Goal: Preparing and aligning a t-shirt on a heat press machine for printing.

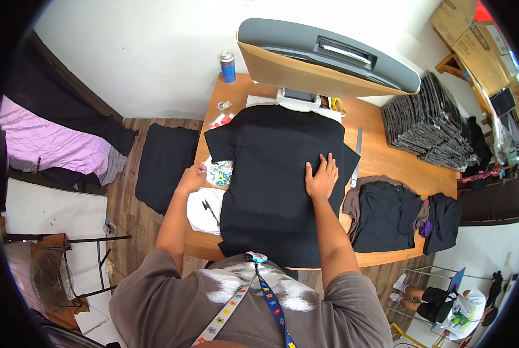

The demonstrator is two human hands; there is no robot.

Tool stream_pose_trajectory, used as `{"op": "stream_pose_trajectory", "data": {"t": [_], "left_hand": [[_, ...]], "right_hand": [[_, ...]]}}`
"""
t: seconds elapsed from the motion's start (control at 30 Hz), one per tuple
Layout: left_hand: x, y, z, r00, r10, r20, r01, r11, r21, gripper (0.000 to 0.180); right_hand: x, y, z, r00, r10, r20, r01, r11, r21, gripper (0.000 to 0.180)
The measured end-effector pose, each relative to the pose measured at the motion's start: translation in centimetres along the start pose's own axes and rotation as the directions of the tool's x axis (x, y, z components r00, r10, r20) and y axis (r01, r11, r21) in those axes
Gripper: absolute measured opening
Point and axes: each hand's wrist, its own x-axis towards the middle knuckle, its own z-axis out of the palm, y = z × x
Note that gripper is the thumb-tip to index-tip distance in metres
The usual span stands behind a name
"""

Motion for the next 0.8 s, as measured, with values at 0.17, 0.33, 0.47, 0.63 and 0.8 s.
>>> {"op": "stream_pose_trajectory", "data": {"t": [0.17,0.33,0.47,0.63,0.8], "left_hand": [[-0.6,1.8,0.8,0.968,0.190,-0.162,-0.127,0.933,0.337,0.021],[0.0,3.9,3.2,0.921,0.318,-0.226,-0.250,0.926,0.285,0.012],[1.2,4.9,5.5,0.944,0.308,-0.117,-0.243,0.890,0.386,0.016],[2.1,5.4,7.3,0.935,0.296,-0.197,-0.174,0.865,0.471,0.029],[2.4,5.6,7.9,0.949,0.211,-0.233,-0.081,0.880,0.467,0.034]], "right_hand": [[0.0,0.1,0.0,1.000,0.001,-0.001,-0.001,1.000,0.017,0.062],[0.0,0.0,0.0,1.000,0.001,-0.010,0.000,1.000,0.017,0.060],[0.0,0.0,-0.1,1.000,0.006,-0.001,-0.006,1.000,0.024,0.061],[0.0,0.0,-0.1,1.000,0.007,0.003,-0.007,1.000,0.026,0.061],[0.1,0.1,-0.1,1.000,0.005,0.005,-0.005,1.000,0.015,0.061]]}}
